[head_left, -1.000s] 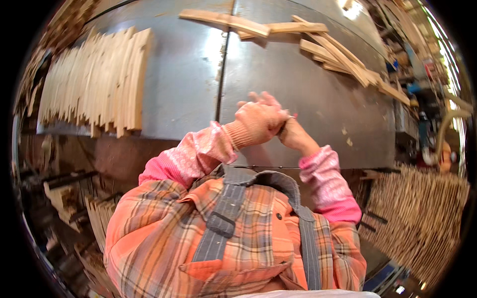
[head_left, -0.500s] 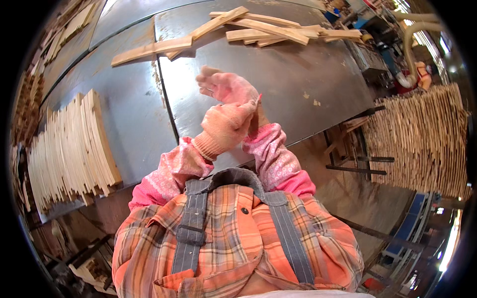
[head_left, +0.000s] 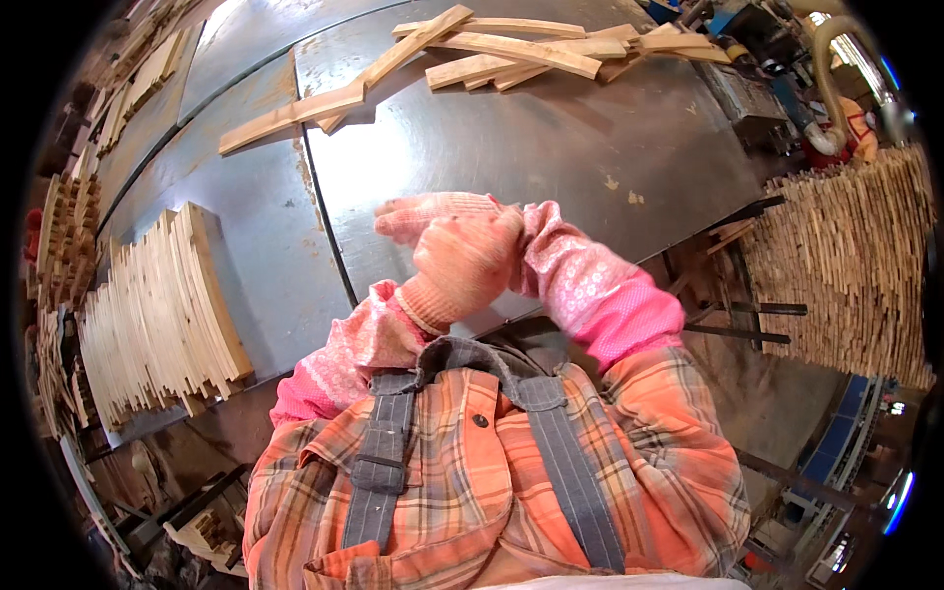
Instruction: The person picks up small wooden planks from a pile on a metal table and arranges them into a neat stack. They repeatedly pick up planks, align them, and place them onto the growing stack, occasionally adjusting the position of the planks to ensure they are aligned.
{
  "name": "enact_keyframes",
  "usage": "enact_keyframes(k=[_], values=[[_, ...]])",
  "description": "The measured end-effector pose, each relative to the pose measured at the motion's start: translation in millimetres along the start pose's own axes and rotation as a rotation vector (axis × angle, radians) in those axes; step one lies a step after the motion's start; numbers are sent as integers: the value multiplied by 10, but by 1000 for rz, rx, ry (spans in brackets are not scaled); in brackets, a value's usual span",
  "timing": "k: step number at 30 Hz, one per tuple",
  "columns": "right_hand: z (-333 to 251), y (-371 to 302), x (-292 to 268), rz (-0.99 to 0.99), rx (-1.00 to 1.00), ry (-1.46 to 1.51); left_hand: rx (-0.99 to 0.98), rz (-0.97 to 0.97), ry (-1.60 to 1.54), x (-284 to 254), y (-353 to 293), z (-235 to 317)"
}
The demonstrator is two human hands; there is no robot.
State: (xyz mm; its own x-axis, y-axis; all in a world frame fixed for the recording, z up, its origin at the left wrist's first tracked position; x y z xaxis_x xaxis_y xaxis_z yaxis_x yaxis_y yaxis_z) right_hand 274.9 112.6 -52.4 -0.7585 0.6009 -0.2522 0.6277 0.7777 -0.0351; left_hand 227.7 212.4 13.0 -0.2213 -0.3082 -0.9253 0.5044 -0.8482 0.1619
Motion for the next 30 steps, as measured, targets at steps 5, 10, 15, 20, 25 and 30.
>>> enact_keyframes(k=[5, 10, 15, 20, 25, 30], values=[[173, -25, -277, 341, -450, 1186, 2, -124, -41, 101, 249, 149], [109, -723, -664, 630, -830, 1454, -62, 168, -545, 530, 510, 181], [121, -1121, -960, 547, -970, 1643, -701, -149, -1668, 578, 922, 87], [101, -1201, -1072, 379, -1010, 1784, -568, -246, -1590, 742, 1135, 108], [22, -1217, -1190, 351, -987, 1778, -688, -283, -1461, 835, 1292, 248], [11, -1233, -1264, 315, -995, 1697, -557, -170, -1904, 1042, 1197, 174]])
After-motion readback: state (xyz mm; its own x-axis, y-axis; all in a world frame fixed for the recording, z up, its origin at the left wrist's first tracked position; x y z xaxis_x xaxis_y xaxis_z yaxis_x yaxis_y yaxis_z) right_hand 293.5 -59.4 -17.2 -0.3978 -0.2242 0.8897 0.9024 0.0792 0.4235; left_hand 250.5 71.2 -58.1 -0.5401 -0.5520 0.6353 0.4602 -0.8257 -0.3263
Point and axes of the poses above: each hand's wrist, its own y-axis towards the middle knuckle, its own x-axis out of the palm, z = x × y, the point moved 1 cm from there along y, towards the middle knuckle, and after that the axes turned 11 degrees about -z, right-handed, at the moved point
